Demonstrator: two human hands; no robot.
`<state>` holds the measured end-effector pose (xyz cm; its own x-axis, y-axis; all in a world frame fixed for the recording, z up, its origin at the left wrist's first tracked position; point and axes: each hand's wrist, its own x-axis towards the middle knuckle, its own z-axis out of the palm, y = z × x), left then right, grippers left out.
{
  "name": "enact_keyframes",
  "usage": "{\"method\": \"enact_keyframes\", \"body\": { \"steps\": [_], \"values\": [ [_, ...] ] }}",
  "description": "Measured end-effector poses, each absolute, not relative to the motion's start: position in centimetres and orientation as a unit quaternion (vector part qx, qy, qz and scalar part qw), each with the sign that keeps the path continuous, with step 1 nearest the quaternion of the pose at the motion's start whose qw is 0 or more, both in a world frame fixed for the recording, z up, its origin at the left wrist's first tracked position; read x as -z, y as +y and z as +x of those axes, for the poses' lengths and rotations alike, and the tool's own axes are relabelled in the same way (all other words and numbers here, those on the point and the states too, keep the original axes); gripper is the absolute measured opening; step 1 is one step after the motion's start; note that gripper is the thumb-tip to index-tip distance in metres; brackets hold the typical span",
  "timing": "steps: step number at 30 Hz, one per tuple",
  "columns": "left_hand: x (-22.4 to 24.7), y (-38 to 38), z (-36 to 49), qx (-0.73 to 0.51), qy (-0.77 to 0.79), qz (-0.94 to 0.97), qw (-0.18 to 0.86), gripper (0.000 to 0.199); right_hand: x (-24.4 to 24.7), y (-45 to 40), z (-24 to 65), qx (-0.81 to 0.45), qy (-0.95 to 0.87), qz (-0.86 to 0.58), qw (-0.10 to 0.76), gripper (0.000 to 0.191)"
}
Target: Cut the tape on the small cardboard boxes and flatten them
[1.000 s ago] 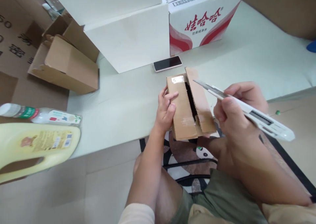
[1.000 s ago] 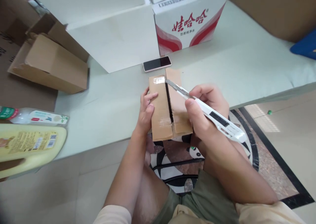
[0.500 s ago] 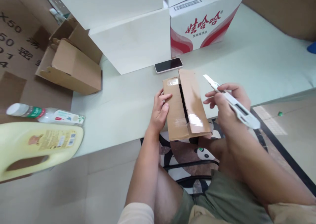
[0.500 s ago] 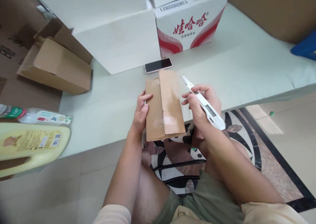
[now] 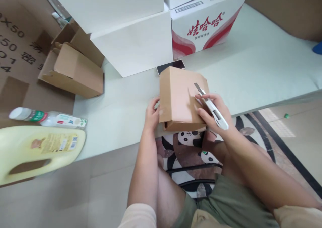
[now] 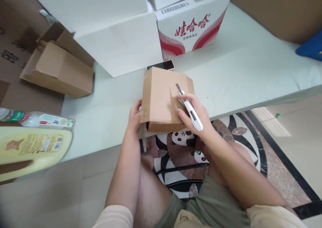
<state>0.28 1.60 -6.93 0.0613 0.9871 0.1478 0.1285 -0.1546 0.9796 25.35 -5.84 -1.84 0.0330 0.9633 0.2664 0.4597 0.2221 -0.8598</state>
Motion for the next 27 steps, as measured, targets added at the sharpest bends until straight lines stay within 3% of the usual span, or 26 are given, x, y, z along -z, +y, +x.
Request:
{"method": "enact_keyframes", "body": {
  "steps": [4, 8, 10, 19, 27],
  "values": [
    [6.2, 1.5, 0.8, -0.515, 0.515, 0.450, 0.516, 0.032, 1.7, -5.6, 25.7, -0.268, -0.638, -0.571, 0.442, 0.036],
    [5.1, 0.9, 1.1, -0.541, 0.444, 0.415, 0.582, 0.052, 1.7, -5.5, 26.0, -0.249, -0.652, -0.568, 0.436, 0.034],
    [4.7, 0.6, 1.1, -0.517, 0.407, 0.450, 0.604, 0.052, 1.7, -5.4, 26.1, -0.244, -0.658, -0.565, 0.432, 0.034],
    [3.5, 0.5, 0.6, -0.573, 0.445, 0.348, 0.594, 0.047, 3.0, -4.7, 26.6, -0.221, -0.605, -0.607, 0.466, 0.040],
    [3.7, 0.9, 0.8, -0.593, 0.455, 0.330, 0.577, 0.048, 5.8, -3.7, 27.9, -0.274, -0.577, -0.583, 0.503, 0.044]
  ]
}}
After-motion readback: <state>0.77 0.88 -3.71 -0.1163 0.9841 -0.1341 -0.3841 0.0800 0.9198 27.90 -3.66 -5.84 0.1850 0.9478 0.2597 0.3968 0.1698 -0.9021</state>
